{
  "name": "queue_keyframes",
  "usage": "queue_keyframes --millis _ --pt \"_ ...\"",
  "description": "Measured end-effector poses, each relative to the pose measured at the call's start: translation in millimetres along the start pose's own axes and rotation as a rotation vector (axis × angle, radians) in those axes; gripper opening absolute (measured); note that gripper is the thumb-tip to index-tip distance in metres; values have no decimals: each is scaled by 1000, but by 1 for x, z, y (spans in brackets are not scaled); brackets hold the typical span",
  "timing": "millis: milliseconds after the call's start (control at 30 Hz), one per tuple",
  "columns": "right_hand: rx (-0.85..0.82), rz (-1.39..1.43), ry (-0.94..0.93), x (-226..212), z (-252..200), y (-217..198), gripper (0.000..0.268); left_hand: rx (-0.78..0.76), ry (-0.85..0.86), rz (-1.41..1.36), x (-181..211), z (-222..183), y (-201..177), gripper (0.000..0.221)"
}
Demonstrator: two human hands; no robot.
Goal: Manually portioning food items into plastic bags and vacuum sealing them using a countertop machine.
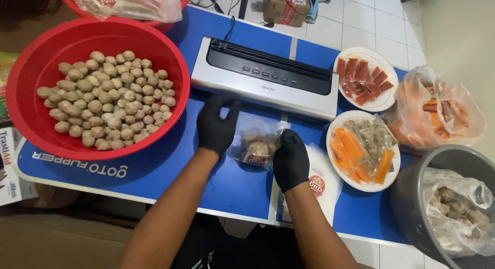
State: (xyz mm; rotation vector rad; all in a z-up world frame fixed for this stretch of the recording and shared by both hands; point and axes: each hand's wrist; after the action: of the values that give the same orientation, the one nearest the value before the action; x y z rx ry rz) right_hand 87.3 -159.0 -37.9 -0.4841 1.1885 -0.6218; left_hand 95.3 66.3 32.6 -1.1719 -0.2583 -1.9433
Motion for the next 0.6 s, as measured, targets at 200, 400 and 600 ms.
queue_keyframes --millis 200,400,600 --pt "17 -84 -92 32 -2 3 37 -516 502 630 -33 41 47 77" --pt "39 -174 -173 62 -4 14 38 -610 603 689 -105 61 97 74" --pt "36 -247 -272 92 -9 29 39 -552 603 694 -38 72 59 67"
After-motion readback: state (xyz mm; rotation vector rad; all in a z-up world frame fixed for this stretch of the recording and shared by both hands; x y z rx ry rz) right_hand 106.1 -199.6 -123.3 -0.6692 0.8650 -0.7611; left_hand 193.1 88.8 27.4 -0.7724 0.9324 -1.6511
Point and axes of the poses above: each hand's wrist, its own z-axis towards the middle knuckle, its own y-axis out of the palm, x = y × z, and after that the axes turned 6 degrees about x, right-handed
